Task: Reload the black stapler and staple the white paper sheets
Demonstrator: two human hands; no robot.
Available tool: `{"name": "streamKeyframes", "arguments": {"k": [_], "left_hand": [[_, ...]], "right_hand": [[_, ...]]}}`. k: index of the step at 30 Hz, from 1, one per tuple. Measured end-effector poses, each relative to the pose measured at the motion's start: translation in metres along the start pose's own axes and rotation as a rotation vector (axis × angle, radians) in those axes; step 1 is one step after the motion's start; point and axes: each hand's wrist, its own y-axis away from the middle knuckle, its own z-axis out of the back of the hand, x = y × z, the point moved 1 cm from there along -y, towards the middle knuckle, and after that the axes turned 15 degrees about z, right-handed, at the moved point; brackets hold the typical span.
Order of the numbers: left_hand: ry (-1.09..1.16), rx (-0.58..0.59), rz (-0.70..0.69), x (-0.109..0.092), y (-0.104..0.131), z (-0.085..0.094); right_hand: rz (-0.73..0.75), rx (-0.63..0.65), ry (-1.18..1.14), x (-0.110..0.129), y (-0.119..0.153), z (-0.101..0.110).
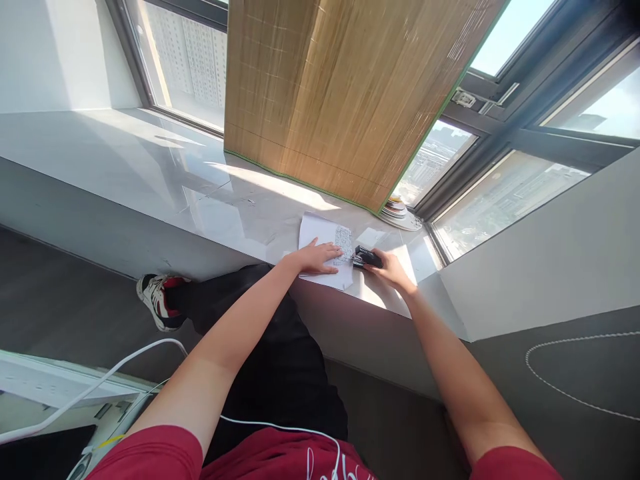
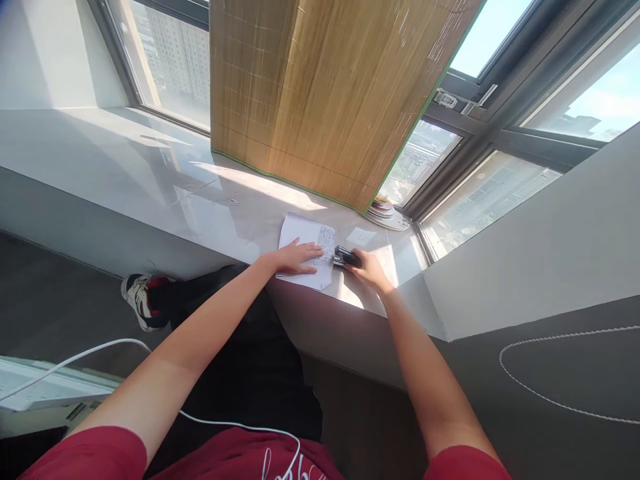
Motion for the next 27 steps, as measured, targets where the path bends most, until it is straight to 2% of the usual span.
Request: {"name": "streamKeyframes", "arguments": {"k": [3,5,8,10,13,16,19,22,27], "left_hand": [[-0.006,-0.018,-0.015,0.0,0.0,0.0],[-0.015,-0.054,-0.051,0.0,0.0,0.0],[-0.013,-0.132,-0.129,0.0,-0.002,-0.001],[0.012,-0.185,-0.194,0.001,-0.002,-0.002],[0.067,-0.243,-0.271,-0.001,0.0,0.001],[0.067,-0.314,-0.234,-0.005,0.006,0.007],[-0.009,-0.46,-0.16,-0.008,0.012,0.015],[-0.048,-0.58,-0.117,-0.011,0.016,0.019],[-0.037,-0.59,-0.089,-0.012,0.018,0.022]], "right_hand": [[-0.24,-0.178,0.142,-0.009,-0.01,-0.005],[-0.386,-0.299,0.192,-0.005,-0.023,-0.011],[-0.407,-0.407,0.175,0.016,-0.051,-0.023],[-0.33,-0.414,0.137,0.037,-0.076,-0.033],[-0.231,-0.299,0.081,0.065,-0.113,-0.051],[-0.21,-0.198,0.075,0.081,-0.135,-0.067],[-0.201,-0.143,0.048,0.086,-0.136,-0.078],[-0.157,-0.151,0.057,0.085,-0.12,-0.08],[-0.111,-0.219,0.076,0.072,-0.083,-0.069]]}}
